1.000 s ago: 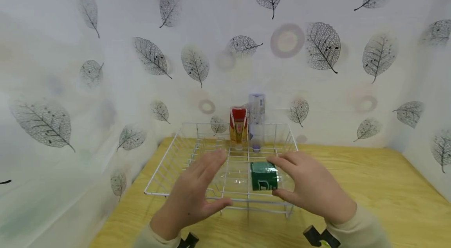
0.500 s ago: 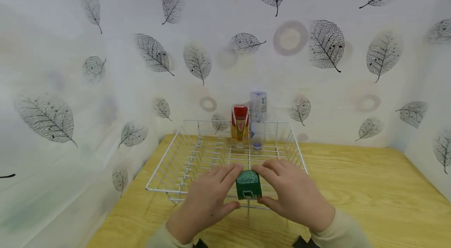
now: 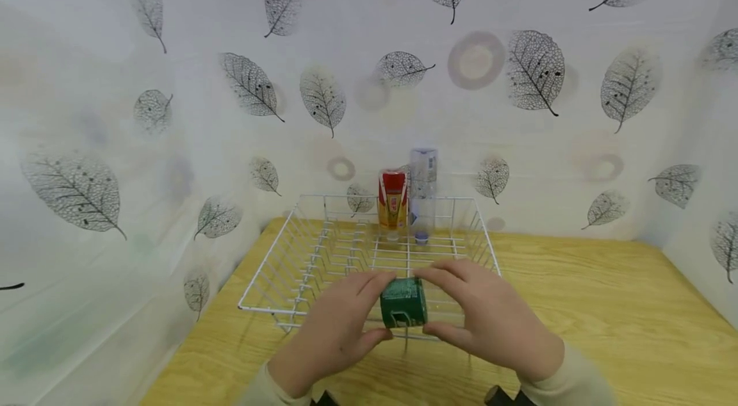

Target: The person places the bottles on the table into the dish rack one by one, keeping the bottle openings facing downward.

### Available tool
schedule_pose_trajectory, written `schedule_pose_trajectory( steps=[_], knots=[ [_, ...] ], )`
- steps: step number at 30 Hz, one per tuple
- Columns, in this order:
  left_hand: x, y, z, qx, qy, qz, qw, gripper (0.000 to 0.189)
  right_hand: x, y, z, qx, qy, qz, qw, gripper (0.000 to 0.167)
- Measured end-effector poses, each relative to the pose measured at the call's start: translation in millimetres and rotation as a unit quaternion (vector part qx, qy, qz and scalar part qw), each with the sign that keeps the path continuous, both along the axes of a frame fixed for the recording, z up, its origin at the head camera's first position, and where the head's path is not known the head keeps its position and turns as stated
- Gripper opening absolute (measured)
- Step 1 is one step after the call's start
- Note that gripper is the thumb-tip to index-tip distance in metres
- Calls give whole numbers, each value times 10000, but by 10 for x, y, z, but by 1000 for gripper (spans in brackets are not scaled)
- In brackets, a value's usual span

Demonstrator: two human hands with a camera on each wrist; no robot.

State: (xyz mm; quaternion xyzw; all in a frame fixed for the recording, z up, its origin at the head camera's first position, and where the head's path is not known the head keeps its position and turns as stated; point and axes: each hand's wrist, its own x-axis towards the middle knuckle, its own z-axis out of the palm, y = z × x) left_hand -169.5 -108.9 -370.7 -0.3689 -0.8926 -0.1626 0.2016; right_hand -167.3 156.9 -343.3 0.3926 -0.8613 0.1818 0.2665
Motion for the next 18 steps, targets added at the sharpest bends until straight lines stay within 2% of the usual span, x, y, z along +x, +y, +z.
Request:
schedule_pose_trajectory(
  steps=[3,5,8,11,12,15,17,18],
  knots=[
    [5,-21,48,394,-631,-142,9971,84,30,78,75,-680,-724,292,9946,76],
    [14,-34,64,698,-1080,-303,9912,82,36,119,109,-1204,-1188,614,9837,80],
    [19,-37,66,1157,-1717,-635,9763,79,37,156,135,-1850,-1762,1116,9603,87],
    [20,-20,54,1548,-2292,-992,9559,76,40,171,145,-2342,-2253,1592,9322,92],
    [18,-10,45,1657,-2473,-1097,9484,75,38,174,144,-2523,-2425,1758,9201,91],
    [14,22,22,1925,-2871,-1420,9275,73,33,166,135,-3105,-2905,2368,8736,86],
    [1,50,-5,2164,-3130,-1745,9082,71,19,143,117,-3488,-3124,2862,8360,81],
    [-5,66,-16,2301,-3282,-1938,8954,70,15,123,104,-3668,-3245,3088,8153,80]
  ],
)
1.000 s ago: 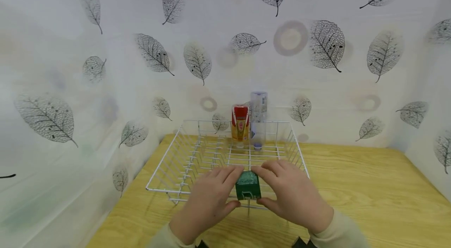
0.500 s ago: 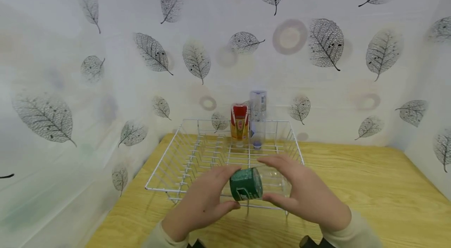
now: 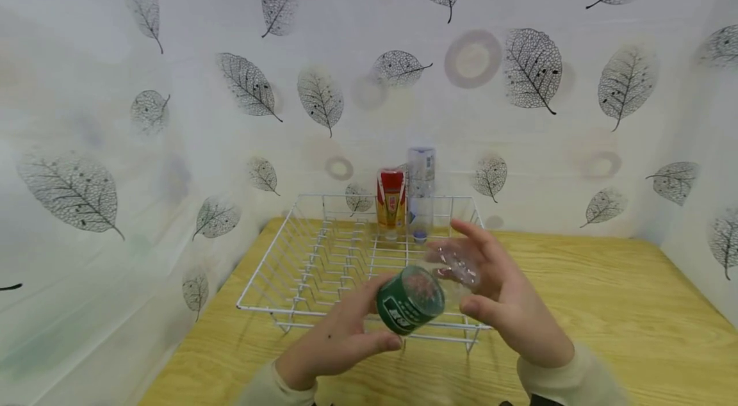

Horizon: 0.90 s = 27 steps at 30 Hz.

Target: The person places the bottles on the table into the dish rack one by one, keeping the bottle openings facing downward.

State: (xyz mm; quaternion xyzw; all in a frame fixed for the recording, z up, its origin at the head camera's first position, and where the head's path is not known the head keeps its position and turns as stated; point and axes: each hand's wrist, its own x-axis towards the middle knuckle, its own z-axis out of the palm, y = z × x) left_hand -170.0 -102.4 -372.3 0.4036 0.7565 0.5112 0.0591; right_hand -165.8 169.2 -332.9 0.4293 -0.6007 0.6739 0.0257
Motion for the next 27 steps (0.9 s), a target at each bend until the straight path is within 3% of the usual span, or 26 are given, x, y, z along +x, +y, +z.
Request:
schedule_pose_trajectory(
  steps=[4,6,9,13,16,21,24,27],
  knots=[
    [-17,55,-54,629,-680,-751,9929,68,-16,-96,-60,-711,-371,731,9941,80],
    [-16,78,-76,726,-822,-960,9893,67,-19,-139,-93,-843,-465,991,9904,80],
    [-9,109,-103,659,-817,-1130,9880,70,-18,-189,-131,-889,-477,1198,9877,77],
    [8,128,-113,395,-940,-1139,9883,71,-14,-228,-160,-925,-343,1273,9869,72],
    [9,122,-102,220,-874,-1018,9907,71,-9,-233,-162,-932,-295,1197,9880,68],
    [5,73,-65,-15,-439,-675,9967,69,7,-211,-138,-876,-162,1066,9903,65],
    [7,12,-24,-303,-60,-198,9993,68,10,-180,-101,-857,-58,868,9925,64],
    [-9,-93,31,-589,297,416,9970,67,9,-131,-61,-845,-56,606,9946,63]
  ],
)
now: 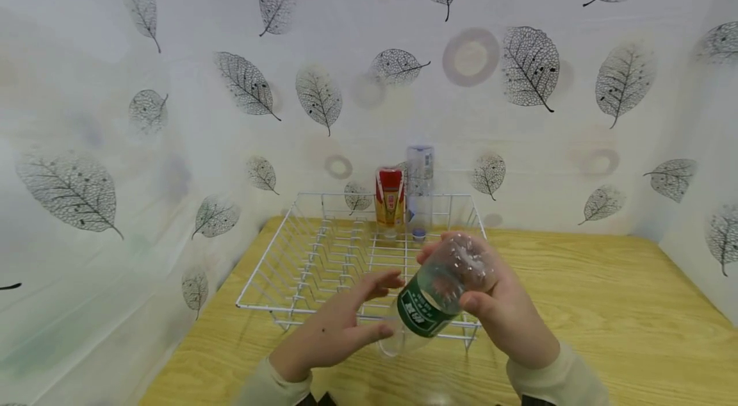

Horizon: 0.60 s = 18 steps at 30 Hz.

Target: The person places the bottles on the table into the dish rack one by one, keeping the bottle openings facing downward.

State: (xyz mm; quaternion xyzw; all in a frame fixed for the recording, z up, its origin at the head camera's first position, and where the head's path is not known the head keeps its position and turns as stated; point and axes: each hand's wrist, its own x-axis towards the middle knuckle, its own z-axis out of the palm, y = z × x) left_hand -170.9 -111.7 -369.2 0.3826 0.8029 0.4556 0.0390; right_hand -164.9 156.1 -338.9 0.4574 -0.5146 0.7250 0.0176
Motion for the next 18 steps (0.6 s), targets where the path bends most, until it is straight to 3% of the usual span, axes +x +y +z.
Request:
schedule_pose_trajectory(
  steps=[6,9,18],
  knots=[
    [-154,-272,103,-193,784,986,9918,63,-12,112,59,98,-28,-352,9993,63],
    [-246,-404,132,-351,924,1425,9848,64,-24,146,71,107,-26,-456,9989,63],
    [-521,-843,79,-959,368,2431,9645,76,-51,157,67,256,-77,-521,9983,64]
  ],
)
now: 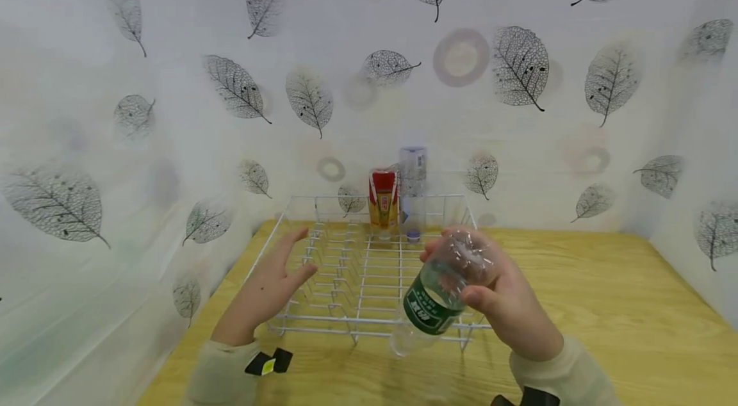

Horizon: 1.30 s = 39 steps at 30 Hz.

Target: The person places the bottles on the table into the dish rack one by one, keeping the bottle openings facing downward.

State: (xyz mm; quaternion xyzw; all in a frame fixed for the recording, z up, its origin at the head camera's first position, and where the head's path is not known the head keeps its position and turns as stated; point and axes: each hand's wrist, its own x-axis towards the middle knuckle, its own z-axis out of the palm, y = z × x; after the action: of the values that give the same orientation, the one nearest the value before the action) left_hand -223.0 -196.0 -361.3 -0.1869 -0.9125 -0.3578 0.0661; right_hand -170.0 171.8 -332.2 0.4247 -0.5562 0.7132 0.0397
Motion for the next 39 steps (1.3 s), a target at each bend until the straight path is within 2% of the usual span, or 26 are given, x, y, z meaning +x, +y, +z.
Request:
schedule_pose_trajectory(
  steps=[5,11,17,24,29,32,35,39],
  knots=[
    [-142,-262,-47,-253,-401,432,9979,77,-3,23,36,78,-37,-62,9999,65],
    [-223,-493,-68,-307,-720,805,9937,76,-10,89,74,-68,23,-24,10000,65],
    [-290,-654,-188,0,-1087,807,9908,71,-8,155,83,-160,106,-78,9998,62],
    [-318,-768,-326,193,-1745,723,9818,63,-6,309,101,-293,144,-48,9995,65],
    [-329,-805,-410,382,-1779,574,9816,59,-32,444,141,-245,-74,-356,9990,63],
    [-318,-821,-430,501,-1702,503,9828,59,-119,530,206,-87,-262,-554,9981,55],
    [-307,-840,-425,631,-1623,395,9839,58,-282,600,314,139,-559,-840,9948,49],
    [-307,-853,-393,683,-1559,338,9848,58,-569,639,426,498,-978,-1517,9823,50]
  ],
)
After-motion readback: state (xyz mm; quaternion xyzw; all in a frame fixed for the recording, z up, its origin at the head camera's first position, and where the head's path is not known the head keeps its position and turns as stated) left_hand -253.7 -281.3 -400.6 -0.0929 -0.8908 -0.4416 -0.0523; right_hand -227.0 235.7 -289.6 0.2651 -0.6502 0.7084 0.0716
